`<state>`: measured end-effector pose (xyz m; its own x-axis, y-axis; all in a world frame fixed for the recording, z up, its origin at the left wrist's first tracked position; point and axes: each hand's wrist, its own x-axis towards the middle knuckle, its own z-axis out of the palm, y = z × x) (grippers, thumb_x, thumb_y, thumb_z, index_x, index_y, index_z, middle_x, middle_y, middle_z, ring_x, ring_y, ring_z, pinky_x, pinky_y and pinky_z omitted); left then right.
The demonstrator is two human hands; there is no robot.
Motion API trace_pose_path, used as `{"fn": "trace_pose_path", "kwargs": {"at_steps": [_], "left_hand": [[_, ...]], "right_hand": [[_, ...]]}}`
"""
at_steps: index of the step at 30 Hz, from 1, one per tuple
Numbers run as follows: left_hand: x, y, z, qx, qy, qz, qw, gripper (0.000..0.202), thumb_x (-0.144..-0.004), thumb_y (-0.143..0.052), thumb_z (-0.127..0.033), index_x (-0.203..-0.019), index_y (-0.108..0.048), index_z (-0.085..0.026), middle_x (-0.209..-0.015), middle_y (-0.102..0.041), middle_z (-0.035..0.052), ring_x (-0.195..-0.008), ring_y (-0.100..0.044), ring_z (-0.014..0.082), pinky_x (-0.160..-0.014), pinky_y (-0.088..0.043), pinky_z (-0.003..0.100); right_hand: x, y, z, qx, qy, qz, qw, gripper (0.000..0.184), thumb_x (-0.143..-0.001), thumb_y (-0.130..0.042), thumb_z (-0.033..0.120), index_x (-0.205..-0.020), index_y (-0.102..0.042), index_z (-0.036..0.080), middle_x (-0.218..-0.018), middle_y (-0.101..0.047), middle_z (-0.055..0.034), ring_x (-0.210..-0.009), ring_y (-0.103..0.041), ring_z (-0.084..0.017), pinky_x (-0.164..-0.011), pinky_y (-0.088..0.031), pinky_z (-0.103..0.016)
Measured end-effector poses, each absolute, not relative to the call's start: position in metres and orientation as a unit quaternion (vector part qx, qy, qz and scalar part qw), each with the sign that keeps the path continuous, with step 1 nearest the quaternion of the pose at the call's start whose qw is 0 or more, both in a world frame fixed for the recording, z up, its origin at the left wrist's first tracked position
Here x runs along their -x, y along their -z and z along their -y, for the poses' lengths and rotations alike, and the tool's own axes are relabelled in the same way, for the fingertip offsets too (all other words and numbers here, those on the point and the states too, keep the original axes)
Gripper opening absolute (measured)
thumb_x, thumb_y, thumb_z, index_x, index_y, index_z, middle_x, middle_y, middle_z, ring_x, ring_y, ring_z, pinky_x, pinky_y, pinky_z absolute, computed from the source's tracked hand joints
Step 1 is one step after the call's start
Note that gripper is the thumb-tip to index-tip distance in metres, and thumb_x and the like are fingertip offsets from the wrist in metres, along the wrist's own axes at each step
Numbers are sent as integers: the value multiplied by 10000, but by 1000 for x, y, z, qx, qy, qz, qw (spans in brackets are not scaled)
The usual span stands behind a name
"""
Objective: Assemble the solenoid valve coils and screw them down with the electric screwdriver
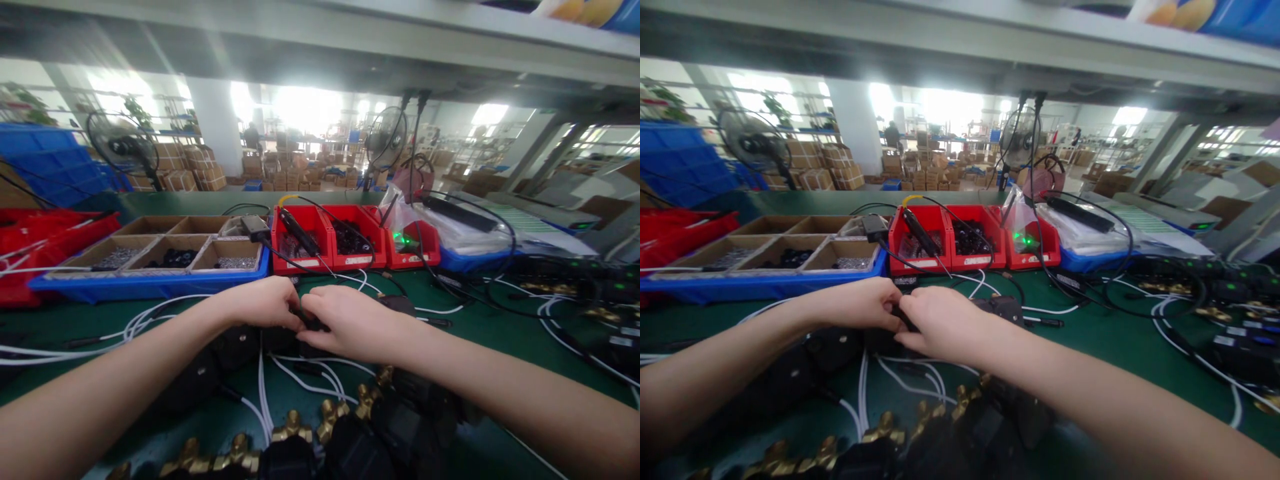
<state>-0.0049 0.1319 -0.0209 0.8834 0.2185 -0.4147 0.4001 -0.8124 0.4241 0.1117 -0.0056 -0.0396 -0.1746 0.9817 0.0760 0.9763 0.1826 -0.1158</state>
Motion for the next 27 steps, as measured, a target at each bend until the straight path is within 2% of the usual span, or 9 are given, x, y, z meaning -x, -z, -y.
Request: {"fn": "trace_pose_path", "kwargs": {"at_steps": [3,6,8,10,12,14,19,24,27], "left_hand": [[11,17,-133,-910,124,-182,352,311,-731,-648,-464,-859,-664,-181,-476,-471,-66,-464,-426,113,-449,-280,219],[10,15,-124,-823,-14,-243,513,457,-806,-564,-618,-727,-585,-168,-446,-426,-60,-398,-283,65,-412,-183,207],[4,16,-112,-740,-68,-286,604,544,-858,-466,-675,-653,-504,-173,-448,-401,-56,-375,-224,44,-399,-122,207],[-3,18,-97,-686,-74,-323,648,588,-894,-377,-705,-648,-472,-179,-461,-437,-38,-354,-297,48,-380,-132,199],[-9,19,-84,-666,-72,-349,656,614,-912,-302,-725,-680,-480,-185,-456,-480,-22,-339,-394,72,-355,-154,192],[-12,19,-76,-657,-70,-356,661,625,-918,-257,-735,-738,-505,-191,-437,-499,-22,-313,-430,88,-332,-146,187],[-18,21,-67,-638,-64,-349,684,617,-918,-279,-730,-832,-552,-184,-466,-528,-26,-289,-439,87,-314,-118,182],[-27,24,-64,-658,-59,-367,655,663,-904,-216,-757,-731,-512,-190,-491,-496,-32,-308,-382,76,-346,-169,208],[-27,24,-74,-766,-53,-299,566,649,-915,-226,-705,-637,-503,-188,-500,-510,-15,-373,-374,85,-401,-236,229]], "right_hand": [[-122,28,8,659,-46,730,179,93,-851,-676,168,-794,-609,139,-730,-604,-4,-648,-542,-119,-587,-359,-233],[-124,19,11,625,-14,712,320,63,-845,-637,76,-836,-614,134,-769,-600,4,-692,-554,-98,-653,-411,-209],[-120,16,13,585,11,730,353,44,-851,-664,114,-867,-629,134,-850,-622,-18,-785,-581,-120,-729,-452,-227],[-115,15,13,572,10,751,329,64,-846,-697,154,-889,-657,128,-940,-656,-55,-895,-601,-162,-821,-478,-276],[-112,16,13,587,-7,752,299,65,-835,-703,120,-896,-683,111,-1012,-684,-94,-980,-612,-199,-907,-479,-324],[-112,18,14,599,-37,744,293,103,-825,-679,46,-911,-692,100,-1018,-700,-102,-990,-627,-200,-933,-480,-331],[-119,23,20,578,-84,742,331,118,-795,-698,14,-838,-684,123,-875,-704,-39,-861,-640,-155,-835,-487,-272],[-122,27,25,596,-95,695,390,152,-730,-728,-11,-734,-666,128,-771,-692,-10,-757,-621,-129,-727,-462,-223],[-131,25,30,617,-168,649,412,112,-782,-695,27,-744,-656,126,-725,-679,8,-660,-608,-102,-649,-463,-201]]}}
